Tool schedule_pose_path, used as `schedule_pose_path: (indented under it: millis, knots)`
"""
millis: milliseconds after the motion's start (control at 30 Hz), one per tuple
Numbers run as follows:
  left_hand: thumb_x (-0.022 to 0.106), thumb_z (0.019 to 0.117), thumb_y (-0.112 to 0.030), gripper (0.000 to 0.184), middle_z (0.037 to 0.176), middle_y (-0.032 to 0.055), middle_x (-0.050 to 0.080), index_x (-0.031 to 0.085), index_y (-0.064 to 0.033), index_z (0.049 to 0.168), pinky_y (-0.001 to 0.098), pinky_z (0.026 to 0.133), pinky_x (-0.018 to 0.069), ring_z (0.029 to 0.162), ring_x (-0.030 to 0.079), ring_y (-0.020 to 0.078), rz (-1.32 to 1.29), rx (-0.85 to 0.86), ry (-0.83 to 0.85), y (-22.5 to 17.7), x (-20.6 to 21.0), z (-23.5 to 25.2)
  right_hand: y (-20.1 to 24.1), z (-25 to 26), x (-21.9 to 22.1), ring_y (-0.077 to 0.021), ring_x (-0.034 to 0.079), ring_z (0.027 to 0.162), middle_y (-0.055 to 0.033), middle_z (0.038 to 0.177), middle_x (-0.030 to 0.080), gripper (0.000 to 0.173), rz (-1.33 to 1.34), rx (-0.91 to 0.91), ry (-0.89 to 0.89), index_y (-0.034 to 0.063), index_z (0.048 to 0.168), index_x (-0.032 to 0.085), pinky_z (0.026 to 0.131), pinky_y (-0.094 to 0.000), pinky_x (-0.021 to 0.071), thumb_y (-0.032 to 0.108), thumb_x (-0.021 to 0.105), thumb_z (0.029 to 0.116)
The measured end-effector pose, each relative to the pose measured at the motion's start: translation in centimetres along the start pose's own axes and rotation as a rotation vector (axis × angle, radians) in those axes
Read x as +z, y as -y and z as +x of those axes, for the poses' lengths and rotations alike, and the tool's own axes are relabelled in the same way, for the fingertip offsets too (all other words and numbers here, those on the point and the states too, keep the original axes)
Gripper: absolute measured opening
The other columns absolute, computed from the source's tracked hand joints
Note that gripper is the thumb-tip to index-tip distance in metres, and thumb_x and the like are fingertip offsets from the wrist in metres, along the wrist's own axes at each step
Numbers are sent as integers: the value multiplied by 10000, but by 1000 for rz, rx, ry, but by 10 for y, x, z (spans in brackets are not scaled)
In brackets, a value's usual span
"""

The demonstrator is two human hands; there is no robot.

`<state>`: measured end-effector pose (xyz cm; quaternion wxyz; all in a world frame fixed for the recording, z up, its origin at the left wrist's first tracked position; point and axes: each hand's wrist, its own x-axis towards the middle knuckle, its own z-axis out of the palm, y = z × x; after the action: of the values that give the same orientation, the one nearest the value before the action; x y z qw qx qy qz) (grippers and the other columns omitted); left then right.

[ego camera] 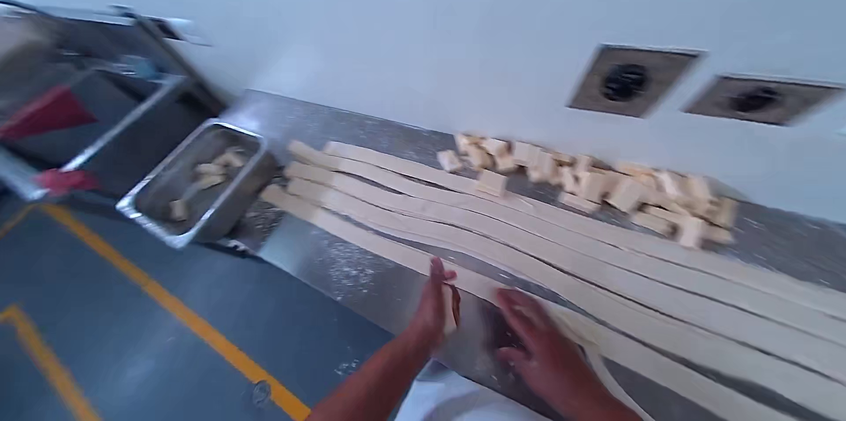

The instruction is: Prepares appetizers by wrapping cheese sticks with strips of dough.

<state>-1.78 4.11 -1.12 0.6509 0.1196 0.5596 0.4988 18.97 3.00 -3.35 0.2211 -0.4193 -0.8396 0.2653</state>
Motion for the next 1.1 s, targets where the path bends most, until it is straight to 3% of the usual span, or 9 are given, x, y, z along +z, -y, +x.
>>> schedule_pose_path:
  millis: [167,267,333,400,533,700,833,967,1100]
  knots:
    - [21,970,-749,810,747,-20,638,557,-142,999,268,643,565,673,638,87,-344,589,-237,-181,-142,26,-66,-15,-32,-569,637,1046,-349,1065,667,194,-217,206,77,-66,1067,747,858,-695,521,-38,672,890]
    - [127,989,-756,845,1241,106,593,328,-89,1467,358,900,563,1058,662,191,-246,623,-480,-229,-194,17,-59,-6,-44,-463,673,1053,-298,1076,692,184,-126,378,181,-80,1026,727,951,-599,525,68,637,966]
    - [181,1032,-689,795,1415,126,488,194,-95,1561,357,951,539,1171,619,192,-22,484,-566,-211,-189,21,-52,4,-62,-371,665,1069,-257,1116,683,273,47,545,235,-78,1117,701,997,-502,509,156,618,1002]
    - [257,1095,-529,602,1272,55,568,300,-86,1501,317,887,544,1046,650,117,213,461,-506,-163,-161,35,-51,9,-77,-264,673,930,-193,1027,690,285,254,638,159,-55,1129,677,888,-421,547,200,628,1011]
    - [532,1018,-107,280,1033,50,734,587,62,1236,326,864,602,903,720,119,502,568,64,-36,-61,42,-27,21,-110,-126,635,713,-80,853,661,154,480,522,28,-23,1055,635,691,-301,558,112,659,985]
    - [773,863,-87,377,1078,56,744,652,39,1197,302,930,589,1004,715,102,477,461,563,26,87,-3,21,53,-142,-69,610,729,-24,862,679,224,400,205,-33,21,1045,692,652,-210,514,12,788,843]
    - [522,1013,-66,183,807,-50,726,682,-29,930,265,811,612,793,713,36,263,426,448,18,108,-25,30,75,-142,-89,617,783,-31,894,677,274,432,232,-67,25,1089,695,677,-228,505,28,796,835]
    - [323,1107,-111,337,909,90,777,618,37,1174,334,771,639,821,765,186,-16,251,272,-10,88,-25,-7,56,-109,-141,685,991,-125,1148,699,436,731,396,290,-51,1414,499,921,-344,563,199,511,1057]
    - [276,1131,-197,317,939,64,759,490,-40,1304,344,692,645,779,761,191,-136,201,14,-41,45,2,-43,-11,-110,-166,679,789,-131,897,707,309,482,502,522,-73,1077,678,799,-371,570,189,515,1062]
